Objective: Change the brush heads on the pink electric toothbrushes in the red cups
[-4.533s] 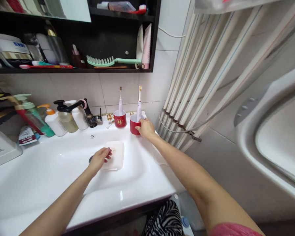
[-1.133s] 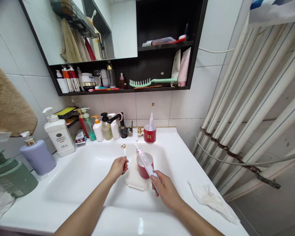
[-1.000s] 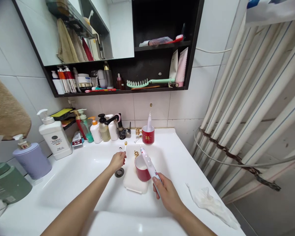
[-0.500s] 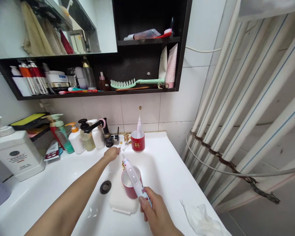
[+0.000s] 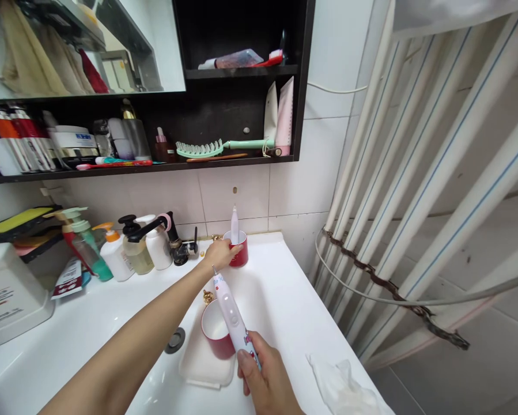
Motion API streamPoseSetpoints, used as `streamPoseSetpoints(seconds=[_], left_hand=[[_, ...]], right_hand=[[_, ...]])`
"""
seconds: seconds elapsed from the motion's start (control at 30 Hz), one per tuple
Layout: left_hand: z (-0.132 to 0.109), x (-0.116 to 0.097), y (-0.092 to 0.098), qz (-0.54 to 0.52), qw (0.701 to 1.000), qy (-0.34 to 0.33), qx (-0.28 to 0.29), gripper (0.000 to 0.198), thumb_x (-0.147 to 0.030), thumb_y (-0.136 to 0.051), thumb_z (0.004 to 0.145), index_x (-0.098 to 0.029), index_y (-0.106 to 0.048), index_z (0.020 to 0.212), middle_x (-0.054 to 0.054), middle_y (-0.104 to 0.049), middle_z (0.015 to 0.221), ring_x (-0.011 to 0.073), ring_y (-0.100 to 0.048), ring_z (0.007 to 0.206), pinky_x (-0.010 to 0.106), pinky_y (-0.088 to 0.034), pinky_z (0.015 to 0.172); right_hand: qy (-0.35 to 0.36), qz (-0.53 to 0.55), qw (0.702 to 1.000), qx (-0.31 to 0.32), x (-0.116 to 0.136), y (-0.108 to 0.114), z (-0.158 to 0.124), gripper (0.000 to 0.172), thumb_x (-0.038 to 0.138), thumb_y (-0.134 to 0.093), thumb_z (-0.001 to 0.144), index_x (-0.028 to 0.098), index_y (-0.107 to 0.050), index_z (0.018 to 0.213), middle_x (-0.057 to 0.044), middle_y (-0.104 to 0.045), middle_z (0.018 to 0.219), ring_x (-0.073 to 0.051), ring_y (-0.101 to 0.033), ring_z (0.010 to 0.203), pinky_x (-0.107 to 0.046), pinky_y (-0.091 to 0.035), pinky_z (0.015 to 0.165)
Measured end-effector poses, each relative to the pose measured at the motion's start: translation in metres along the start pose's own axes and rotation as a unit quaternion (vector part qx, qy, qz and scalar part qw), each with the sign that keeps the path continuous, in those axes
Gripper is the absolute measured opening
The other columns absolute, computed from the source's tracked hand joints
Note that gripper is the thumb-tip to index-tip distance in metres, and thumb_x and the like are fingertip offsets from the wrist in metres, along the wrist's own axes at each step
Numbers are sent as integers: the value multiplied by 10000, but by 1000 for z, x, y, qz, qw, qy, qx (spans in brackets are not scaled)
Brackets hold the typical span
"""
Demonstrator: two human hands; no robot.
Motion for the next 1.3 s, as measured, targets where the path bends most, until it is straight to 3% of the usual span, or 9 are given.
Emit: streamPoseSetpoints(seconds=[0.27, 0.43, 0.57, 0.7, 0.9, 1.1, 1.17, 1.2, 1.3], left_hand=[[28, 8, -15, -174, 983, -38, 36, 334, -454, -403, 638, -165, -536, 741, 38, -559, 564, 144, -497, 538, 227, -332, 516], [29, 13, -6, -154, 987, -45, -12, 377, -390, -367, 692, -168, -445, 987, 72, -560, 865, 142, -510, 733, 223, -353, 634], [14, 41, -5, -19, 999, 46, -5, 259, -231, -391, 699, -134, -491, 917, 118, -527, 952, 187, -465, 887, 281, -325, 739], [-7, 62, -18, -10, 995, 91, 27, 182, -47, -429, 618, -82, -554, 746, 174, -553, 855, 246, -477, 871, 336, -326, 732], [-15, 62, -25, -97, 986, 134, -5, 207, 33, -394, 594, -78, -555, 664, 190, -543, 856, 252, -471, 883, 340, -319, 741], [-53, 70, 5, -253, 950, 180, -39, 101, -155, -432, 670, -129, -528, 657, 80, -564, 675, 155, -533, 688, 243, -391, 589], [-80, 77, 17, -334, 920, 198, -50, 126, -214, -408, 698, -137, -507, 687, 38, -545, 613, 100, -520, 563, 197, -392, 503], [-95, 80, 22, -406, 887, 212, -60, 113, -217, -415, 697, -138, -495, 679, 19, -531, 588, 73, -501, 511, 172, -382, 469], [-135, 87, 29, -669, 692, 252, -101, 88, -178, -475, 665, -133, -451, 593, -22, -481, 524, 21, -437, 413, 113, -328, 380]], right_hand=[[-5, 14, 1000, 2, -4, -3, 2, 354, 508, -307, 674, 169, -410, 663, 31, -399, 489, -68, -375, 376, -199, -310, 392], [-12, 18, 1000, -3, -5, -2, 2, 350, 504, -301, 682, 170, -407, 671, 34, -397, 496, -64, -376, 389, -188, -310, 391], [-3, 20, 1000, -17, -7, 0, 1, 315, 460, -296, 710, 168, -400, 658, 30, -413, 517, -60, -379, 407, -191, -314, 418], [1, 9, 1000, -20, -9, -1, 2, 297, 443, -301, 717, 166, -398, 664, 31, -417, 521, -58, -371, 403, -193, -305, 419], [-9, -7, 1000, -26, -5, 1, 3, 305, 445, -301, 718, 167, -383, 625, 26, -414, 534, -65, -379, 431, -203, -324, 448], [-10, 9, 1000, 28, -4, -5, 0, 304, 450, -308, 716, 166, -387, 642, 37, -389, 535, -60, -370, 431, -197, -322, 439], [-14, 16, 998, 59, -7, -14, -3, 310, 458, -312, 711, 164, -389, 647, 43, -386, 523, -54, -359, 414, -194, -312, 425], [-18, 21, 997, 73, -7, -19, -5, 315, 463, -313, 707, 164, -387, 643, 46, -385, 516, -51, -352, 404, -193, -307, 419], [-36, 28, 993, 109, -7, -34, -12, 326, 473, -312, 701, 164, -378, 621, 50, -388, 504, -42, -334, 378, -194, -298, 409]])
Point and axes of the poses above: each hand's wrist, its own z-axis towards the middle knuckle, its own y-axis out of the back of the hand, x = y × z, the point moved 5 cm from there along z, towards the middle knuckle
